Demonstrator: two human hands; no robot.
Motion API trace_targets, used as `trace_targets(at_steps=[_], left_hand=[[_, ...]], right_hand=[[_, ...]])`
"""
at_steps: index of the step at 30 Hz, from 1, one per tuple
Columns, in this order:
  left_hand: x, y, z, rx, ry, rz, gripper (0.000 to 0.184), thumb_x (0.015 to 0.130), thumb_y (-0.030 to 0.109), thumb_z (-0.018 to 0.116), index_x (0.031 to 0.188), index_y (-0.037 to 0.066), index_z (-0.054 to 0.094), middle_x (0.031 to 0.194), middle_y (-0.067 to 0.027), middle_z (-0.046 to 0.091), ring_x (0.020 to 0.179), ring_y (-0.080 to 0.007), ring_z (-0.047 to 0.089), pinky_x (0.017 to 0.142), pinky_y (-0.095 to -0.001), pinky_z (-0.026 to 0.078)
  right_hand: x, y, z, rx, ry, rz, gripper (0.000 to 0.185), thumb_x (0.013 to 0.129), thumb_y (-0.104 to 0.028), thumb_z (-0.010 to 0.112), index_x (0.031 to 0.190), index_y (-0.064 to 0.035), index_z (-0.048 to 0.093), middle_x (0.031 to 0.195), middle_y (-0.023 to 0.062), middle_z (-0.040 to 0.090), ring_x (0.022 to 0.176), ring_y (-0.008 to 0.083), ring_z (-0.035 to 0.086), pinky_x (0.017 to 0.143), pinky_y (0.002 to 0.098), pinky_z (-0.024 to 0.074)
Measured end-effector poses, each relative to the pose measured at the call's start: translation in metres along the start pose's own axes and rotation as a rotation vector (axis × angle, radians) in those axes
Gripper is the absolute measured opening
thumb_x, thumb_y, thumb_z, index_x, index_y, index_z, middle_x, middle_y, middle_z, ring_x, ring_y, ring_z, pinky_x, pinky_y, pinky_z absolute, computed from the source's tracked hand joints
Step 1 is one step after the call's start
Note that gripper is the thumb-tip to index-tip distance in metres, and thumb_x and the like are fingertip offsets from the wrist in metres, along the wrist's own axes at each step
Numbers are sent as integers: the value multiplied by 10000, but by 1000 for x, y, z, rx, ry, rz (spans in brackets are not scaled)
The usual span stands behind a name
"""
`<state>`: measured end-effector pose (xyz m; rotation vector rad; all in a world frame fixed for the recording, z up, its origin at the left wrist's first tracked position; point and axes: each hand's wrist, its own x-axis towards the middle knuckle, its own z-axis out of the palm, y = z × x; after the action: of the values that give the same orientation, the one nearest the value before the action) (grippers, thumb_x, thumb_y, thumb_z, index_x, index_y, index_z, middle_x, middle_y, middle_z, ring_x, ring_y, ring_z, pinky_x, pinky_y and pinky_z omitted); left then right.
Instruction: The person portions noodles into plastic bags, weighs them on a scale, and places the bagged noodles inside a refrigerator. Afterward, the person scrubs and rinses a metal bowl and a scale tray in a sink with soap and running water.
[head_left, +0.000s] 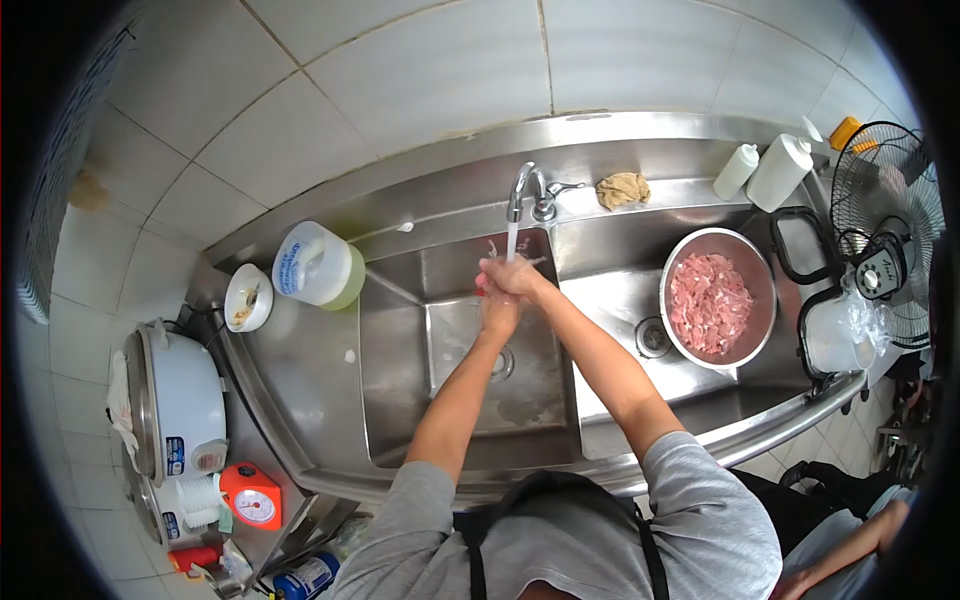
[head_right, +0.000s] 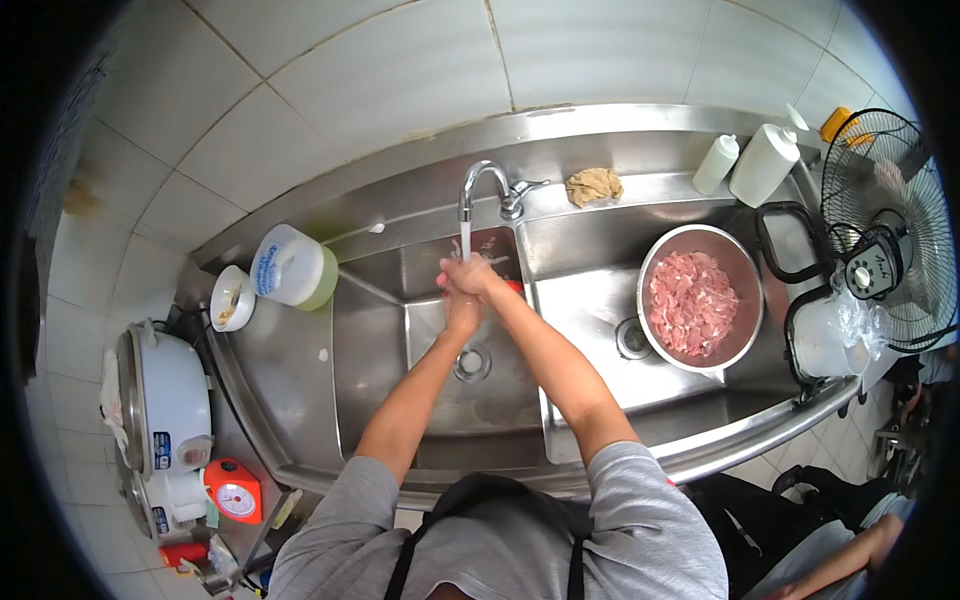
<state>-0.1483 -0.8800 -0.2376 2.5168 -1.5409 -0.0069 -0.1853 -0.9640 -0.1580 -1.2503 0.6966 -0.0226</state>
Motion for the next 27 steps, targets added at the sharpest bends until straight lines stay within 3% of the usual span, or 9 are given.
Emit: trace_targets(at_steps=[4, 7, 9, 13, 16, 18, 21, 24, 27], left_hand=[[5, 13, -50, -171, -237, -34, 212, 769, 142, 508, 932, 122, 642, 852, -118, 635, 840, -289, 612, 792, -477, 424], [25, 17, -62, -91, -278, 146, 289, 785, 162, 500, 1039, 236, 616, 919, -137, 622, 871, -298, 600, 751, -421, 467], [40, 29, -84, 61, -431, 239, 269, 794, 179, 500, 1026, 238, 622, 911, -86, 633, 872, -268, 607, 747, -402, 468], [45, 33, -87, 79, -306, 203, 262, 745, 137, 575, 979, 237, 638, 866, -70, 637, 849, -251, 611, 789, -427, 435], [23, 15, -82, -75, -261, 157, 259, 754, 113, 556, 970, 228, 642, 891, -90, 631, 855, -266, 603, 796, -446, 427], [-2, -2, -59, -119, -221, 57, 252, 754, 101, 548, 950, 223, 648, 886, -100, 628, 853, -275, 600, 794, -444, 429], [-53, -28, -12, -312, -206, -33, 168, 778, 172, 530, 898, 166, 647, 842, -131, 631, 859, -309, 598, 843, -452, 409], [-99, -33, -4, -309, -473, -209, 384, 749, 69, 524, 1105, 206, 565, 975, -106, 594, 937, -272, 564, 826, -413, 420], [-147, -31, 34, -486, 26, -370, 279, 765, 84, 553, 1043, 58, 547, 1046, -155, 550, 1007, -268, 516, 860, -373, 394]], right_hand=[[15, -2, -43, -716, 232, -303, 216, 697, -183, 629, 869, -58, 666, 765, 142, 649, 678, 223, 621, 676, 336, 488], [-4, -31, -109, -940, 968, -482, 142, 733, -129, 541, 814, -70, 641, 771, 181, 609, 680, 338, 593, 637, 434, 472], [8, -35, -167, -1224, 1306, -400, 243, 752, -215, 564, 965, -106, 602, 1060, 172, 539, 1031, 349, 470, 729, 442, 444], [19, -19, -215, -1191, 928, -415, 159, 744, -123, 520, 837, -78, 640, 996, 164, 560, 964, 297, 526, 802, 414, 402], [3, -11, -185, -1090, 703, -613, 145, 747, -115, 527, 749, -5, 621, 736, 239, 569, 704, 384, 576, 643, 431, 456], [-31, -2, -140, -942, 489, -449, 146, 757, -128, 549, 748, 2, 614, 682, 214, 586, 646, 355, 596, 598, 398, 467], [-76, -1, -59, -970, 273, -482, 98, 691, -60, 550, 739, -12, 621, 751, 197, 598, 697, 338, 604, 624, 377, 470], [-91, -12, 18, -901, 126, -550, 113, 679, -15, 508, 730, 6, 607, 788, 176, 568, 758, 340, 577, 691, 389, 463], [-84, -13, 92, -925, -27, -680, 131, 650, -7, 529, 752, -24, 610, 766, 162, 562, 742, 340, 563, 701, 395, 456]])
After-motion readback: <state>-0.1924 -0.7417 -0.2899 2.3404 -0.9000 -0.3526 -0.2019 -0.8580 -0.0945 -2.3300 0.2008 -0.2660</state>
